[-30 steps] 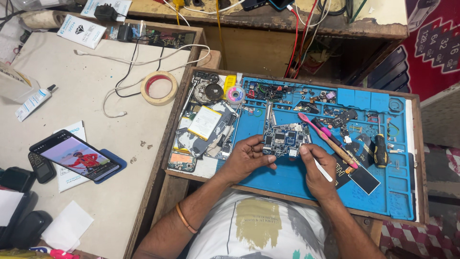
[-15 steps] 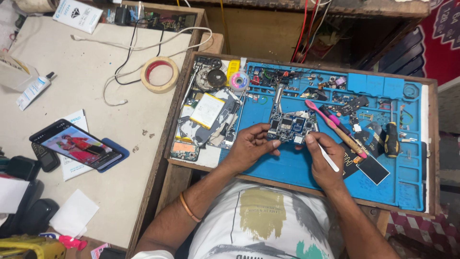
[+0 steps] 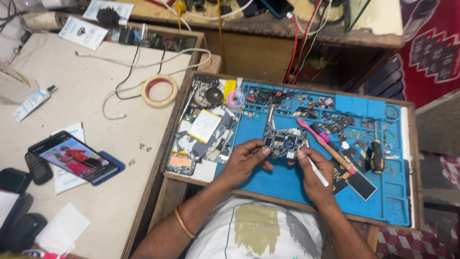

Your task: The person uses a metal probe to touch and manipulate components on a small circuit board held in their left hand. They repeatedly probe different areas of the board while rotating it to access different sides.

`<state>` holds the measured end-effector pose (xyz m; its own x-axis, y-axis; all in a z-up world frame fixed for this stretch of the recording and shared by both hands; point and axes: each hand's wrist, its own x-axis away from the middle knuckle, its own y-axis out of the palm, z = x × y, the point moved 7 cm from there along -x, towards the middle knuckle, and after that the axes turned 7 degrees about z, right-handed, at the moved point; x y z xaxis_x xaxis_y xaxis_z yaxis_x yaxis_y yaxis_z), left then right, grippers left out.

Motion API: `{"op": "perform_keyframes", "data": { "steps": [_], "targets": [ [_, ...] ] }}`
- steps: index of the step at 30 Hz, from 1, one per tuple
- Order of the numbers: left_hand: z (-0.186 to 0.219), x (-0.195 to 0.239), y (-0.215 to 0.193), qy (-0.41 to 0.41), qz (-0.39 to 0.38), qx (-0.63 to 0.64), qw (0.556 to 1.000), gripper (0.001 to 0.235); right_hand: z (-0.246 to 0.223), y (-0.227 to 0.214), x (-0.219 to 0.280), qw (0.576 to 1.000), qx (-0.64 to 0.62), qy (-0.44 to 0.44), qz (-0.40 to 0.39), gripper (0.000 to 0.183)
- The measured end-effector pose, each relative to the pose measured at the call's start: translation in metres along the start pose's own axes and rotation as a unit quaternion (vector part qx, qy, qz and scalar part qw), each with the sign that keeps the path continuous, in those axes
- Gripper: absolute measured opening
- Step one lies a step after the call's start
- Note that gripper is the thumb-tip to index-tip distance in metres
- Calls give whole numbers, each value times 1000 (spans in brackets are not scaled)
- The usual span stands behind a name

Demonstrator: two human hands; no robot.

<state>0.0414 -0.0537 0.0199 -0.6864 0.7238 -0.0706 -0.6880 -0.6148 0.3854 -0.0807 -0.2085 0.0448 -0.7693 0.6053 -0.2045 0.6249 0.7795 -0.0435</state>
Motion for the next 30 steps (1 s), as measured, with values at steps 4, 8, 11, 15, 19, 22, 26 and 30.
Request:
{"op": "perform_keyframes", "data": {
  "steps": [4,8,11,15,19,22,26,30],
  "targets": [
    [0,2,-1,-25,7,-18,1000,33,3,0,-1,1000,7,6,8,29],
    [-1,1,-2,-32,16,-15,999,35,1,-1,-1,999,38,-21,13,29],
    [-4,-1,-4,-32,20,-8,999,35,-2,-2,-1,997,63,-35,8,29],
    [-5,-3,-9,-33,34,15,999,34,-3,3,-1,1000,17,-11,7,27],
    [-4,-3,-10,-31,31,31,999,33,-6,6,-1,1000,26,-13,6,23],
    [-6,-4,-10,-29,25,36,999,32,-6,3,-1,997,62,-31,11,21],
    [-8,-3,-10,-30,21,33,999,30,-3,2,0,997,56,-41,10,19],
    [-6,-4,-9,-18,13,50,998,29,4,1,1,1000,9,-7,14,19]
  ]
}}
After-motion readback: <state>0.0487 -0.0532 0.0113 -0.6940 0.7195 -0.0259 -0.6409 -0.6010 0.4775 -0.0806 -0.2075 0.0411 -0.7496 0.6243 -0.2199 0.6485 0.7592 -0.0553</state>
